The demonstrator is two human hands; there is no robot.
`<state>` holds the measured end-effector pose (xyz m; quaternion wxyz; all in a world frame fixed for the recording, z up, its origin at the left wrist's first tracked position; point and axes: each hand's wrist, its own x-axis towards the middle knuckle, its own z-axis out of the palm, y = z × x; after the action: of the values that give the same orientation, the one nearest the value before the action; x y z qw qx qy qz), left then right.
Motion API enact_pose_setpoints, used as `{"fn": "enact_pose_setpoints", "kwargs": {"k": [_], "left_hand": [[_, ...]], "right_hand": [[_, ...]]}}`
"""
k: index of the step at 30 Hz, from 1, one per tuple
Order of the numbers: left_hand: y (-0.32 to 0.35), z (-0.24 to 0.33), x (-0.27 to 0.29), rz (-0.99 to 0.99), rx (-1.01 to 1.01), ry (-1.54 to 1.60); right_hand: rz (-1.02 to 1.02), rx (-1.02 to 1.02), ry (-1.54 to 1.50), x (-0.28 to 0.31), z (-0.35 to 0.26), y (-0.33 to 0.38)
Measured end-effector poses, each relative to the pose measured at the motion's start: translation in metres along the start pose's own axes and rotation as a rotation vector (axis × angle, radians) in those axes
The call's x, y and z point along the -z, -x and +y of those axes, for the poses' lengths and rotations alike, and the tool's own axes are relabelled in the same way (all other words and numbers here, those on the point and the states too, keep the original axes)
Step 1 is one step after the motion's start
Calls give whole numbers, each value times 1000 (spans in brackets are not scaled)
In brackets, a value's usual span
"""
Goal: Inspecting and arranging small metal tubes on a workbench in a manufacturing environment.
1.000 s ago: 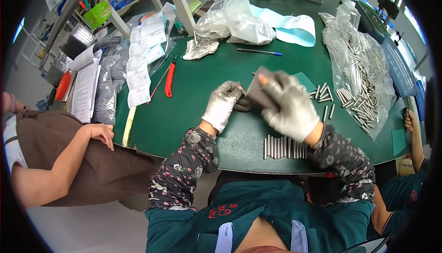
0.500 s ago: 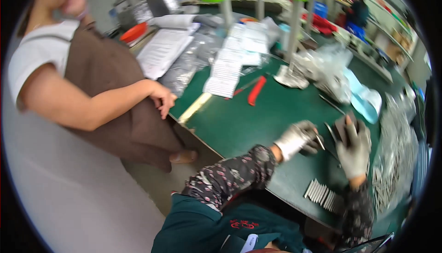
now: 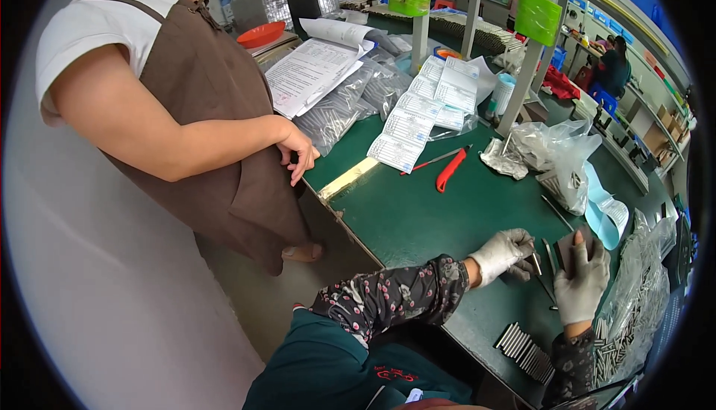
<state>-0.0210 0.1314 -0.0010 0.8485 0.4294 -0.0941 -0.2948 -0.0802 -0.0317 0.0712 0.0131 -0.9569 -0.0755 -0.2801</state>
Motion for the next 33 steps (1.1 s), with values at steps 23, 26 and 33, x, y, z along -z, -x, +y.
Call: {"fn": "enact_pose_setpoints", "kwargs": {"k": [23, 26, 33], "left_hand": [[-3, -2, 4, 13, -37, -305], [-1, 2, 6, 7, -38, -524], [29, -1, -5, 50, 65, -1055]], "right_hand": [[-277, -585, 84, -33, 133, 17], [-20, -429, 20, -19, 140, 37], [-66, -245, -122, 41, 80, 130]]}}
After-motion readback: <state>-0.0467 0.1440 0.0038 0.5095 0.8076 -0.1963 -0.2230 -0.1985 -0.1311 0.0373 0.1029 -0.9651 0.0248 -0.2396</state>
